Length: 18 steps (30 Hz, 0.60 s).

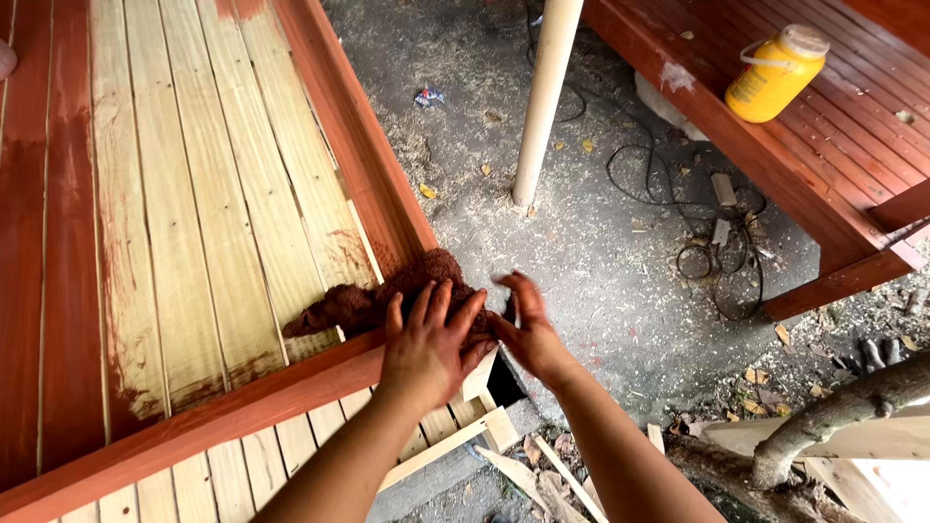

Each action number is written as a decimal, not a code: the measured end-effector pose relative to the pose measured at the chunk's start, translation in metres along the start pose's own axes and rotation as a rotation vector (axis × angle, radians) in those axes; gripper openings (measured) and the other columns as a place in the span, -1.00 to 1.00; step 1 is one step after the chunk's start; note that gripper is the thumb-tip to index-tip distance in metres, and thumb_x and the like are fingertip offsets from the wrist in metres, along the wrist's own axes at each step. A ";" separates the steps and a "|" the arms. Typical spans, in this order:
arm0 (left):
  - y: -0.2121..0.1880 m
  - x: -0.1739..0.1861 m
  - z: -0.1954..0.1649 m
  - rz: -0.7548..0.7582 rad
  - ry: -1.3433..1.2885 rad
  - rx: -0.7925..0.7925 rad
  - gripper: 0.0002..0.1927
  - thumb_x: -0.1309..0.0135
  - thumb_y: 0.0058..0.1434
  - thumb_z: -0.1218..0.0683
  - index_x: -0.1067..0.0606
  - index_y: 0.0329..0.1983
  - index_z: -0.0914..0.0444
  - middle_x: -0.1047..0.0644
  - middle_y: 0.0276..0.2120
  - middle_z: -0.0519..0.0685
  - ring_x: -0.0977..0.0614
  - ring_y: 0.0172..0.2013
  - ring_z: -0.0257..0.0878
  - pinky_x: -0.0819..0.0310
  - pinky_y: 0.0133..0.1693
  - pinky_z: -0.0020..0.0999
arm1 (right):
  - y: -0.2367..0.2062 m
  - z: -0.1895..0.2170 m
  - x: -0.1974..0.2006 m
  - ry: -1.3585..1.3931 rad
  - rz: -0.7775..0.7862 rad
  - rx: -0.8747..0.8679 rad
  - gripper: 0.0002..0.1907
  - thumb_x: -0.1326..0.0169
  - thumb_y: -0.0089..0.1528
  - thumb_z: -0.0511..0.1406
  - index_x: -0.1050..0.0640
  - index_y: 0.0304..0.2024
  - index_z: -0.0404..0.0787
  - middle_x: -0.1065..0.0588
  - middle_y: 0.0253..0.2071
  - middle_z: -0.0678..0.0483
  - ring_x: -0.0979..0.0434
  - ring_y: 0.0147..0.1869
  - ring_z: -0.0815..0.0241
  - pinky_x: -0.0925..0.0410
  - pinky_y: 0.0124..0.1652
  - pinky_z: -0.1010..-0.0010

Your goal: The person applies reddish-brown stain to a wooden slatted bench using a cloth. They rub the stain along the frame and across the slats, progressively covering more surface area. A child briefly appears and touches the bench while the person continues the task.

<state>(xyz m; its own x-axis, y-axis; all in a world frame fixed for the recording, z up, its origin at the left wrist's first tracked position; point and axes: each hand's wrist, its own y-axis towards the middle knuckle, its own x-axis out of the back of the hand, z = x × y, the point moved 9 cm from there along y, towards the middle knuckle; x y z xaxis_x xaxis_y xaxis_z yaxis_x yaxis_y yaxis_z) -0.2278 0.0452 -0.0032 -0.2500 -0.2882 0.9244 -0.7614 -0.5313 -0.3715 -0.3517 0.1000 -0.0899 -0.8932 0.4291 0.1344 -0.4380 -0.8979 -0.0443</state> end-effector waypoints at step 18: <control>-0.036 0.008 -0.001 -0.544 0.089 -0.237 -0.46 0.41 0.44 -0.15 -0.13 0.45 0.03 -0.11 0.44 -0.16 -0.04 0.47 -0.24 0.38 0.42 0.22 | -0.039 0.043 -0.030 0.012 0.251 -0.164 -0.22 0.04 0.30 -0.32 0.00 0.53 0.05 -0.12 0.54 0.16 -0.19 0.54 0.20 -0.21 0.38 0.30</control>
<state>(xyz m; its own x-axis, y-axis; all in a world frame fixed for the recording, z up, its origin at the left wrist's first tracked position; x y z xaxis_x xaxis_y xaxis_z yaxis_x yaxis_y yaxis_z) -0.2035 0.0628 0.0180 0.1717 0.0483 0.9840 -0.9041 -0.3891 0.1769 -0.3035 0.1175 -0.0495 -0.9763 0.1981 0.0875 -0.2135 -0.9484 -0.2345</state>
